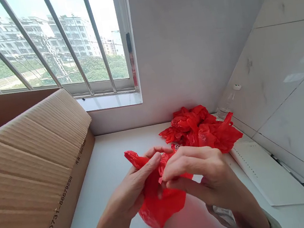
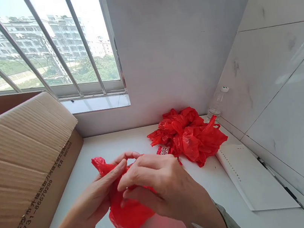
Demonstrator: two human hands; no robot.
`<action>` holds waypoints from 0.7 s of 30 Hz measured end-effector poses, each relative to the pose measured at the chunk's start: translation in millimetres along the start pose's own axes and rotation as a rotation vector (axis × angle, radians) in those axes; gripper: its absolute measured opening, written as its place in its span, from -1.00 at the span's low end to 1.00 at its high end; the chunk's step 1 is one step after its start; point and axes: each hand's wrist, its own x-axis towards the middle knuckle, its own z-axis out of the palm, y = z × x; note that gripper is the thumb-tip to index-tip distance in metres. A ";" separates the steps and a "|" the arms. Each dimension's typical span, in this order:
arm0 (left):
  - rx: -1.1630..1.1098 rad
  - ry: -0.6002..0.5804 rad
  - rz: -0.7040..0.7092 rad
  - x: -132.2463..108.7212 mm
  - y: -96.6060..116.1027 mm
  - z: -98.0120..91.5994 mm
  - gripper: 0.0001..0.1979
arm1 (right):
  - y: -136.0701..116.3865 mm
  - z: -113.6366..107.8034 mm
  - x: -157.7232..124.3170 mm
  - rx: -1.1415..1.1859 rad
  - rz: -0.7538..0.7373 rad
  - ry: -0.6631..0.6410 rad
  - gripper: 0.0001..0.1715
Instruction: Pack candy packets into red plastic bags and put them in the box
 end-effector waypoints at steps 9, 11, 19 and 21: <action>0.489 -0.212 0.174 -13.6 8.4 -1.5 -0.91 | 25.2 -15.1 0.7 0.323 0.246 0.003 -0.63; 0.708 -0.172 0.242 -17.4 6.0 -2.1 -0.89 | 30.8 -8.9 3.0 0.418 0.324 -0.166 -0.40; 1.183 0.258 0.538 -11.0 -2.3 -3.2 -0.74 | 41.6 0.2 3.6 0.289 0.573 -0.270 -0.55; 1.297 0.358 0.678 -2.9 -4.6 -4.5 -0.71 | 46.2 0.3 3.3 0.299 0.580 -0.273 -0.59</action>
